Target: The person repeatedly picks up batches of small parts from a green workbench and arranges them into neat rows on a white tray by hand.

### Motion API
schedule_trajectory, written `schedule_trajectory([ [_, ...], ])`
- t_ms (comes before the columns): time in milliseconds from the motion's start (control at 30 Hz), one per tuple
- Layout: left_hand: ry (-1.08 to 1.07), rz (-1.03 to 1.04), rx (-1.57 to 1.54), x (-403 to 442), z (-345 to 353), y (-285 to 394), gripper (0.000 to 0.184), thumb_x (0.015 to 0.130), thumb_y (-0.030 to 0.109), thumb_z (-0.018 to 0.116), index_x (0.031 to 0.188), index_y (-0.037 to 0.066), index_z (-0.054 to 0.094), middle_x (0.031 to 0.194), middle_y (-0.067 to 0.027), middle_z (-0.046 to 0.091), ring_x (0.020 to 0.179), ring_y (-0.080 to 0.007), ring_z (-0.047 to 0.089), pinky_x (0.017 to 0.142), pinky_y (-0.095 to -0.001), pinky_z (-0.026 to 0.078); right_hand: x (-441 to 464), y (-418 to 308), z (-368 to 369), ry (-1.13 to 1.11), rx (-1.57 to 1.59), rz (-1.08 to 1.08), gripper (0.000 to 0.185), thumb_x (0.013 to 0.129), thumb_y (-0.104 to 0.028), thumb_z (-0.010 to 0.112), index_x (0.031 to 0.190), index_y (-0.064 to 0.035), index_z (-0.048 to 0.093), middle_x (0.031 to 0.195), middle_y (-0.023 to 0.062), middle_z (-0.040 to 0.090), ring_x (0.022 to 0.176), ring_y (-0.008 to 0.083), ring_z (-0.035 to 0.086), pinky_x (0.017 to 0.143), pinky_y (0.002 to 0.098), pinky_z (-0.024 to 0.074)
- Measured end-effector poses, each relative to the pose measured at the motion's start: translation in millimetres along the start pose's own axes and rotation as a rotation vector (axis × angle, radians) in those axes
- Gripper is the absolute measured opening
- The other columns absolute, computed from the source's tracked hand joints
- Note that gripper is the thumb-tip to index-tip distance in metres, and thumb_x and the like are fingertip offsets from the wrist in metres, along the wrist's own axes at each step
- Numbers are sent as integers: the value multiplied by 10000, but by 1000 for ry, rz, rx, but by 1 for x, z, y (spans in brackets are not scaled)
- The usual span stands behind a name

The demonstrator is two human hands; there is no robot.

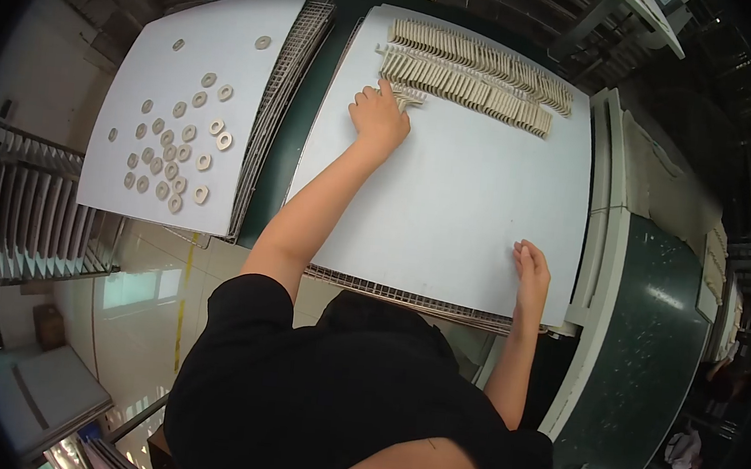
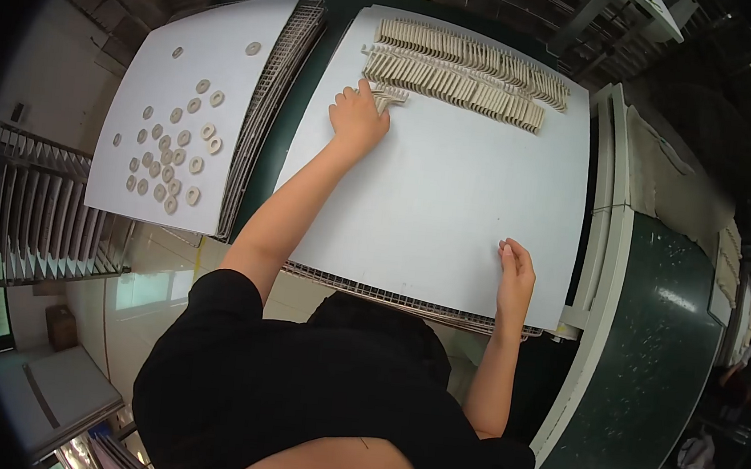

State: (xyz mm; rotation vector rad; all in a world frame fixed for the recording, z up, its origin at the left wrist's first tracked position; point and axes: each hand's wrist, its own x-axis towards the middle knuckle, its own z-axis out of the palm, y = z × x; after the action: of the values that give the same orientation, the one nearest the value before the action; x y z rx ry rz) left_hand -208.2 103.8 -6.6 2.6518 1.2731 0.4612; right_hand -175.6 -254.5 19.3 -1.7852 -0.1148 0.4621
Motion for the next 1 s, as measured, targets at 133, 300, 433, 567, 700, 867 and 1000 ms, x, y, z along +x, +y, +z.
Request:
schedule_trajectory([
  [133, 15, 38, 49, -5, -6, -3, 597, 742, 330, 698, 1170, -11, 458, 1019, -192, 562, 963, -325, 564, 763, -449, 459, -18, 5, 6, 60, -9, -19, 322, 939, -189, 553, 1162, 42, 577, 1113, 162, 627, 1066, 220, 583, 950, 310, 430],
  [300, -78, 89, 149, -9, -11, 0, 852, 776, 583, 637, 1313, -19, 361, 1103, -248, 559, 1019, -399, 558, 793, -511, 487, -47, 2, -15, 197, -42, -120, 323, 906, -190, 604, 1132, 39, 574, 1089, 169, 643, 1005, 236, 625, 873, 343, 492],
  [433, -29, 58, 303, -7, -5, 4, 920, 785, 719, 514, 1334, 0, 351, 1145, -266, 530, 1045, -418, 540, 761, -529, 497, -78, 4, -60, 415, -106, -176, 324, 897, -218, 602, 1100, 33, 572, 1081, 185, 640, 1003, 275, 628, 851, 366, 498],
  [567, 59, 137, 315, -39, -23, 45, 901, 789, 700, 532, 1338, 5, 369, 1196, -270, 492, 1103, -447, 484, 817, -539, 472, -119, 38, -123, 570, -66, -98, 304, 903, -193, 597, 1118, 21, 575, 1087, 150, 634, 1002, 233, 622, 857, 353, 497],
  [700, 270, 558, 105, -96, -16, 126, 797, 843, 606, 544, 1302, -32, 411, 1220, -262, 493, 1106, -421, 485, 876, -524, 425, -198, 75, -209, 871, 29, -73, 277, 887, -158, 617, 1101, 16, 596, 1016, 129, 655, 940, 208, 638, 840, 317, 502],
  [867, -234, 950, -615, -298, -39, 295, 493, 901, 241, 618, 1262, -54, 456, 1140, -249, 564, 1058, -366, 549, 908, -432, 433, -337, 170, -363, 1532, -96, 30, 270, 862, -135, 647, 1082, 15, 603, 1045, 135, 654, 944, 213, 637, 835, 327, 500],
  [1000, -812, 1316, -771, -488, -54, 401, 410, 870, 181, 639, 1208, -12, 510, 985, -194, 637, 927, -314, 620, 828, -385, 478, -460, 263, -465, 2081, -337, 287, 309, 792, -116, 648, 1067, 15, 596, 1011, 170, 640, 984, 332, 583, 897, 418, 416],
])
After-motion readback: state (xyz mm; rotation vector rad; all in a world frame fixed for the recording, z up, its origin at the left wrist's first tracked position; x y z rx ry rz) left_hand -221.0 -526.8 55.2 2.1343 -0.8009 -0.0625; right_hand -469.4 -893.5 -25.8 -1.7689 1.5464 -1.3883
